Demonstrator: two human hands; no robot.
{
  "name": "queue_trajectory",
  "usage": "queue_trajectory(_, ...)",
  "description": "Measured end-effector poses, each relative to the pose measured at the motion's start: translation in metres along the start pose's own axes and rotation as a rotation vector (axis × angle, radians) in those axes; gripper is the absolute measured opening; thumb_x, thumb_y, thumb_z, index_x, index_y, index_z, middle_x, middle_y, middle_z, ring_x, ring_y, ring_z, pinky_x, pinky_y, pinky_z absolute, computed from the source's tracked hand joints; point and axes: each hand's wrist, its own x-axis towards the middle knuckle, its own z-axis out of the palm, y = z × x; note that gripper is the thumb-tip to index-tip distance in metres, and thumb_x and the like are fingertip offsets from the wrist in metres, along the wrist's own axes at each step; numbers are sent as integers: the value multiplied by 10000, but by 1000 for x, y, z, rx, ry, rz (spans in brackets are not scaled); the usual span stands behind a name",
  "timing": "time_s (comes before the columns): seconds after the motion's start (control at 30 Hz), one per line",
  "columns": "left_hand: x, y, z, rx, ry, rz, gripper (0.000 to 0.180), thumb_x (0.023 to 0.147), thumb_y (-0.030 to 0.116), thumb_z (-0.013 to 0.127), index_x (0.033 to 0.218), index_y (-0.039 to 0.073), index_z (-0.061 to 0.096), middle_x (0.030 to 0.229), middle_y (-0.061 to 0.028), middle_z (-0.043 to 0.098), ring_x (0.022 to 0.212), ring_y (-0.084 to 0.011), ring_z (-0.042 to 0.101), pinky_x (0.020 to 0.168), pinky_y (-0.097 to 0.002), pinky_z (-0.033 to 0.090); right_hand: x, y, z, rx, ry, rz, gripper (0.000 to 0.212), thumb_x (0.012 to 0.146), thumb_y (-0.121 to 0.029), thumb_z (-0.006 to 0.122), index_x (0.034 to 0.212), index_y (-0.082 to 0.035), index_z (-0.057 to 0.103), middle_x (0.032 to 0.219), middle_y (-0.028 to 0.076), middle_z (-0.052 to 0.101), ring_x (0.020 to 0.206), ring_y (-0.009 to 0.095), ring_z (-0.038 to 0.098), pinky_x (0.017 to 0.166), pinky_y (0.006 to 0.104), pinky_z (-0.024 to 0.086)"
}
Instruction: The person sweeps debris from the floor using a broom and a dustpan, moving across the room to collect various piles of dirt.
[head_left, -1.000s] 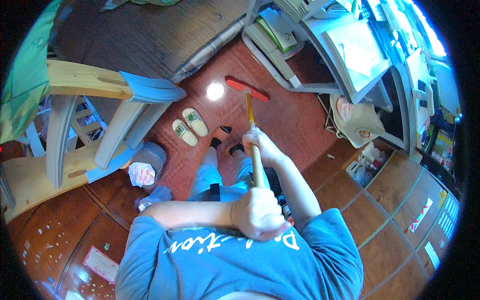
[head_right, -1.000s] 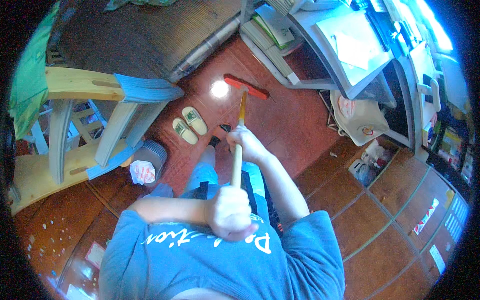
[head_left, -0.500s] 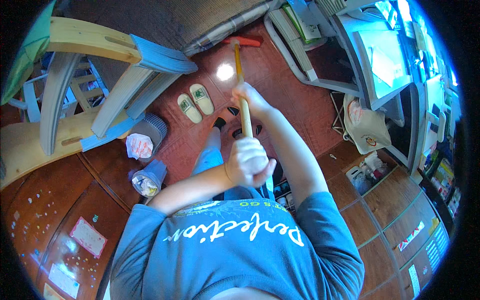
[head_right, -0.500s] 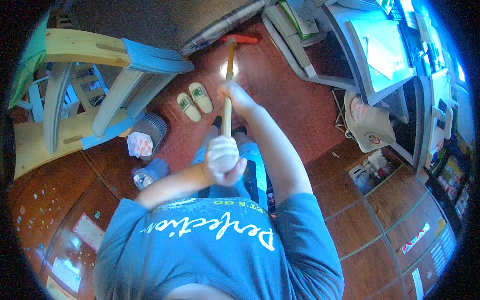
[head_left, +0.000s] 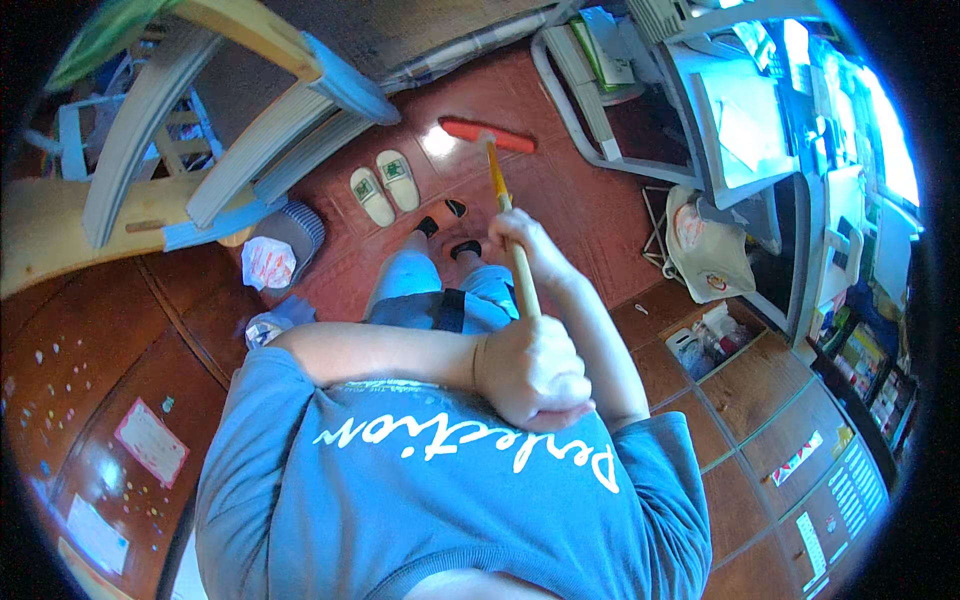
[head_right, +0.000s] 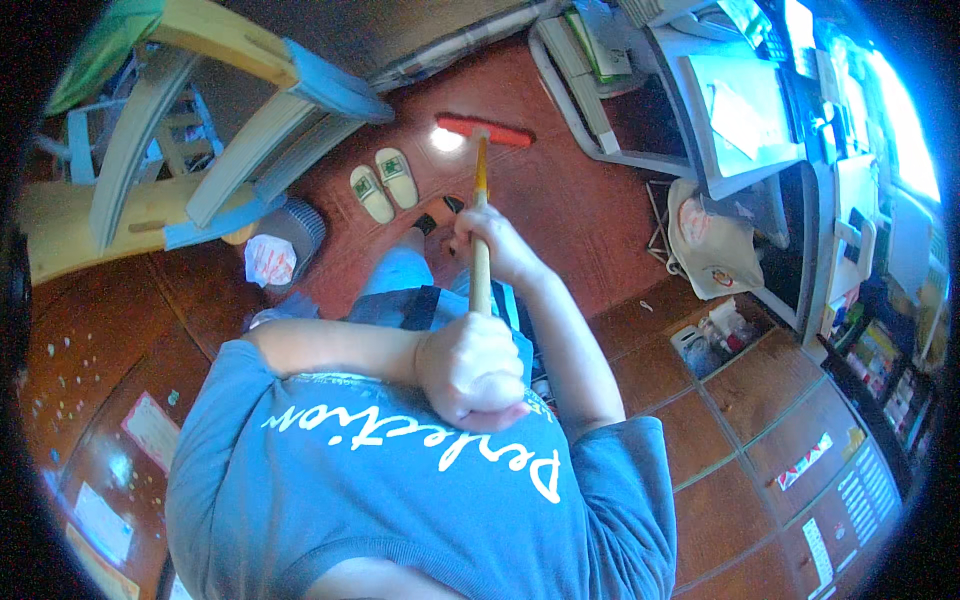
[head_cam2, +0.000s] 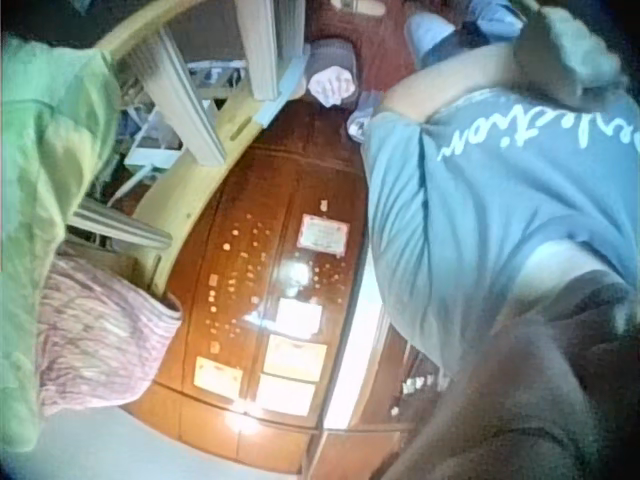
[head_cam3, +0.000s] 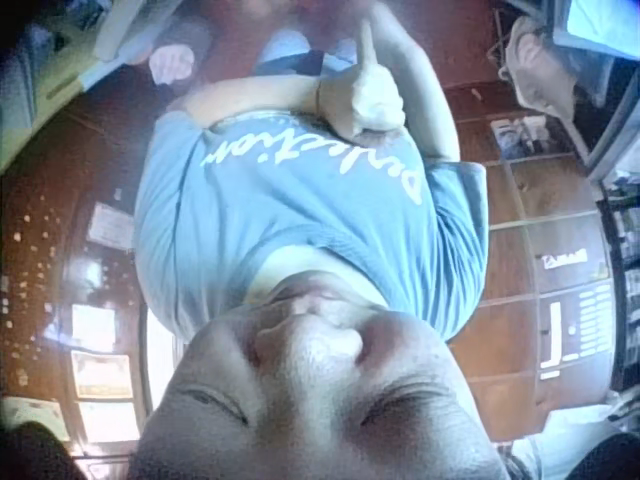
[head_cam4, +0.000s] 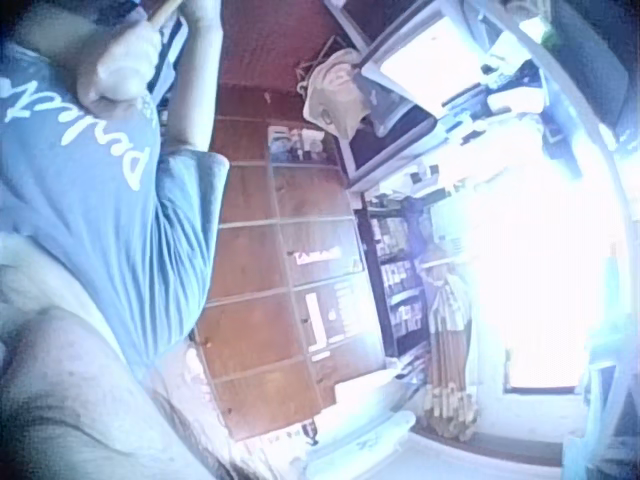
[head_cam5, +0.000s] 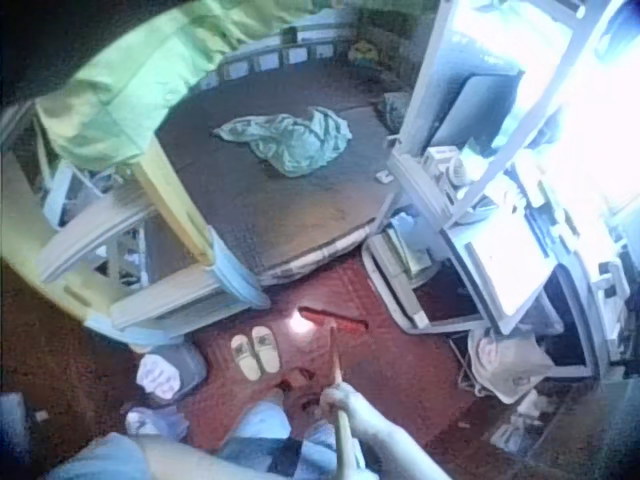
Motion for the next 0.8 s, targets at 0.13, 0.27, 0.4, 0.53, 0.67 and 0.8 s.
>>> queue_trajectory(0.13,-24,-38,-2,254,198,-16,189,655,145,606,520,98,482,486,-41,469,427,-205,479,439,-330,381,42,29,23,39,193,-159,227,656,-52,673,722,-51,456,753,85,488,732,257,482,671,355,395)
queue_trajectory(0.27,-71,-75,11,276,34,-167,170,632,127,606,531,91,475,507,-58,472,449,-232,485,443,-342,378,60,79,48,70,7,-237,220,652,-75,675,702,-59,461,751,85,491,758,279,490,690,370,397)
queue_trajectory(0.4,-83,-57,25,130,-50,-209,181,644,162,604,531,94,479,497,-72,475,445,-245,491,448,-366,383,31,94,67,-25,-25,-244,190,651,-127,663,658,-69,483,750,105,518,818,319,491,756,384,396)
queue_trajectory(0.53,-72,-38,39,113,-218,-53,215,703,214,589,542,106,496,496,-47,516,472,-219,547,460,-362,420,-5,70,56,-110,-15,-194,178,652,-122,670,680,-59,506,775,108,532,830,314,505,773,390,410)
queue_trajectory(0.67,-69,-27,32,189,-264,14,225,743,232,558,557,117,509,491,-39,530,459,-204,556,433,-354,432,4,38,53,-135,31,-163,165,655,-104,670,714,-41,529,787,120,539,807,313,523,729,389,439)
queue_trajectory(0.8,-78,-18,20,253,-172,-31,216,743,212,548,559,102,515,493,-52,528,463,-210,560,426,-352,435,36,13,58,-123,-101,-283,137,672,-100,654,729,-39,546,781,128,540,781,319,522,722,394,440)
